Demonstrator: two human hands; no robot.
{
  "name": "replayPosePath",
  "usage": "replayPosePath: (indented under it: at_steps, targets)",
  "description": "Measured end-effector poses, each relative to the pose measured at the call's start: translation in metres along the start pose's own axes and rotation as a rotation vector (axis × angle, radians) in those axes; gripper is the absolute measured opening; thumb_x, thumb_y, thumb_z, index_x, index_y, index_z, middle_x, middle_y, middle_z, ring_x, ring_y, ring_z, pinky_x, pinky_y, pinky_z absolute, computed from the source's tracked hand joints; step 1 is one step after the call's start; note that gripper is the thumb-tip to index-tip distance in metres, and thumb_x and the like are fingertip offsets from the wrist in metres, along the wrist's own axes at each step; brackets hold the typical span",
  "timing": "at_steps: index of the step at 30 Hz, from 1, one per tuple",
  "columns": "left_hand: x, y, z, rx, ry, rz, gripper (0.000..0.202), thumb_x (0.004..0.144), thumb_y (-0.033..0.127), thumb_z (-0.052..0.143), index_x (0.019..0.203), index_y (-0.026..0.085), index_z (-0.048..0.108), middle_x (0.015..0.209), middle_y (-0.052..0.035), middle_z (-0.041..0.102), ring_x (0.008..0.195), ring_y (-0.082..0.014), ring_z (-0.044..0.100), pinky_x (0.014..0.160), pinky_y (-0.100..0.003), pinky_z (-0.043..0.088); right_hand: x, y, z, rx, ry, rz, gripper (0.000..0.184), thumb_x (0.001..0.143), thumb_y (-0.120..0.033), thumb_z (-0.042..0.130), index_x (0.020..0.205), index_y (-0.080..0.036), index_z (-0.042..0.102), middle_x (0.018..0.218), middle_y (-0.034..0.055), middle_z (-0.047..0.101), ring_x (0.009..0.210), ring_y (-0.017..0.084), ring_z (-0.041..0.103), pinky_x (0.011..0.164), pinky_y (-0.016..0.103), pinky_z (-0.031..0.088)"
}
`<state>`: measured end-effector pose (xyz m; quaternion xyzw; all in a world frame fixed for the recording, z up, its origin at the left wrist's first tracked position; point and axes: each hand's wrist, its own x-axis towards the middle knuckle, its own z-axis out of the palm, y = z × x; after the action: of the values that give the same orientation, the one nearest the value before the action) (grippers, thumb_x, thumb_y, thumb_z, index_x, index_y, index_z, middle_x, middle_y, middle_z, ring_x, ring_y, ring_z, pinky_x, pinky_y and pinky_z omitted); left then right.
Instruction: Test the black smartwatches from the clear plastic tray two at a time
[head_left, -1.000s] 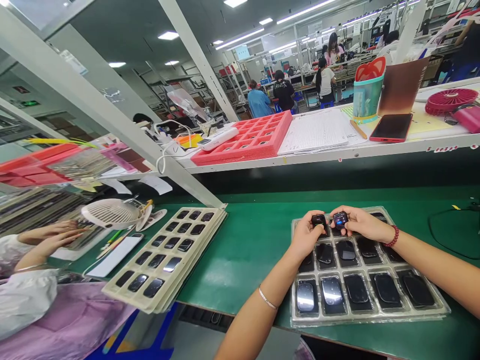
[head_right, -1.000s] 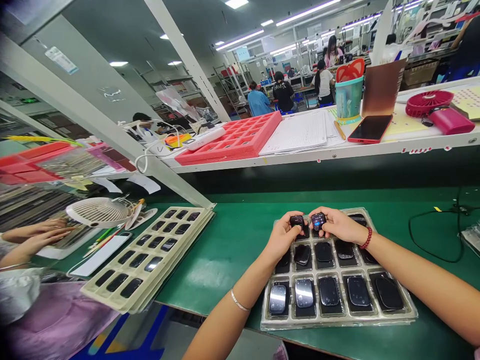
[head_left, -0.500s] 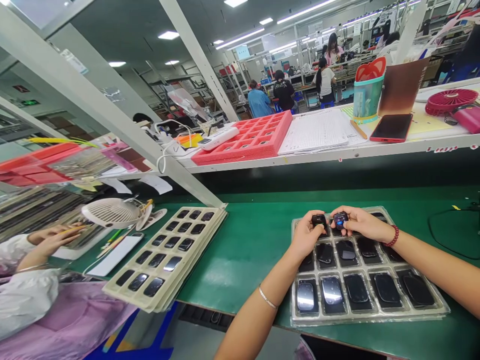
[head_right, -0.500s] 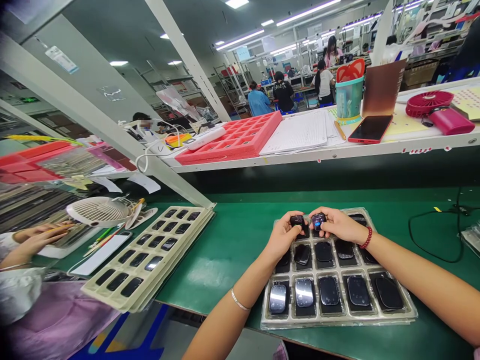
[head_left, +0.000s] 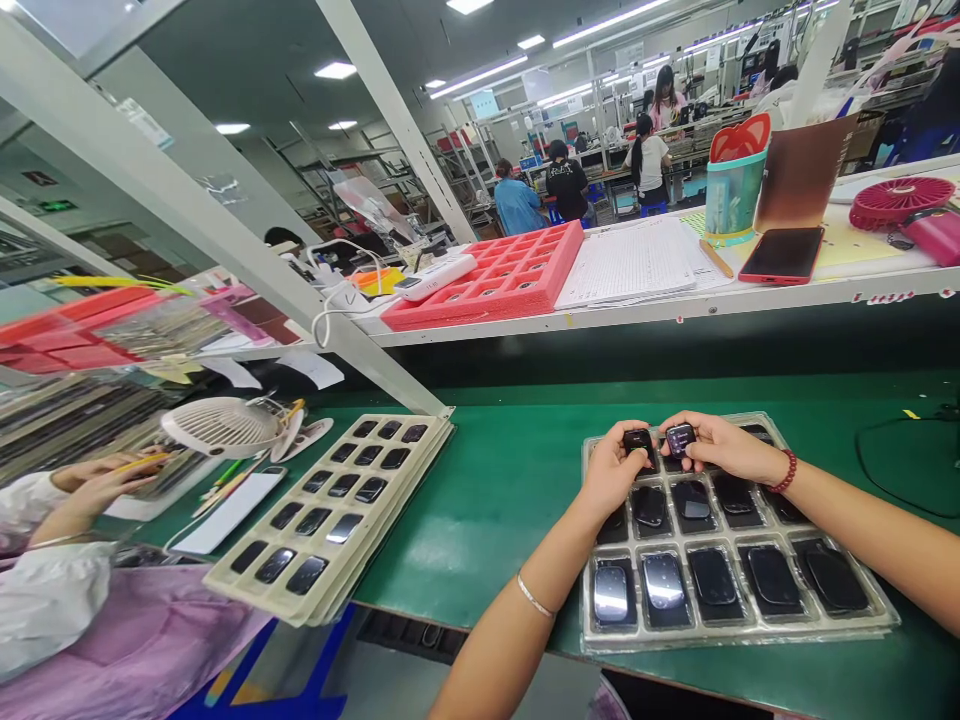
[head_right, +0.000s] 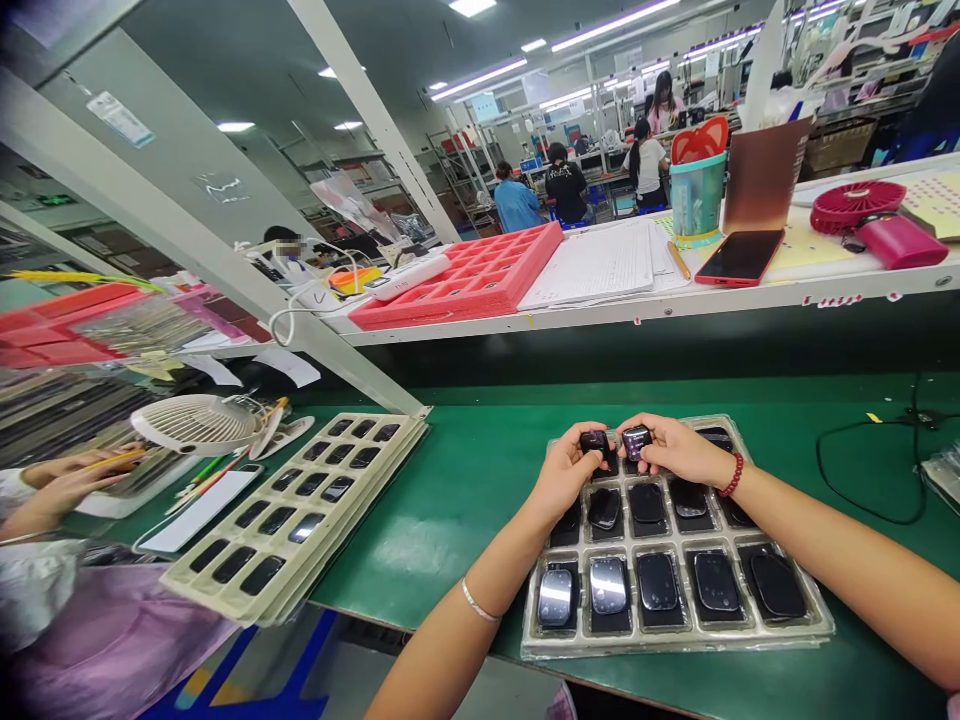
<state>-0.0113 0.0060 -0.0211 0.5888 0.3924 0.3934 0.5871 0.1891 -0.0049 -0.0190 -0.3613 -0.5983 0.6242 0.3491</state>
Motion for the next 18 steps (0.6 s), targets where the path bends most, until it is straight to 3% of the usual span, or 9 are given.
replayPosePath:
  at_steps: [10,18]
  targets:
    - [0.0008,-0.0019,0.0002,-0.032,0.002,0.014,0.032,0.071,0.011,0.056,0.103,0.017,0.055,0.087,-0.0036,0.064,0.065,-0.0105,0.058,0.066,-0.024,0.048,0.0005,0.0015,-0.0005,0.002,0.015,0.000,0.029,0.080,-0.025,0.058,0.108,-0.017,0.053,0.097,0.0061,0.063,0.064,0.009,0.056,0.060,0.023,0.049]
    - [0.0012,-0.0012,-0.0003,-0.008,-0.001,0.015,0.032,0.071,0.011,0.054,0.103,0.016,0.055,0.088,-0.0036,0.064,0.065,-0.0106,0.058,0.067,-0.025,0.047,0.0018,0.0038,-0.0023,0.058,0.046,0.023,0.033,0.088,-0.042,0.049,0.106,-0.016,0.056,0.091,0.0070,0.065,0.058,0.009,0.057,0.057,0.023,0.049]
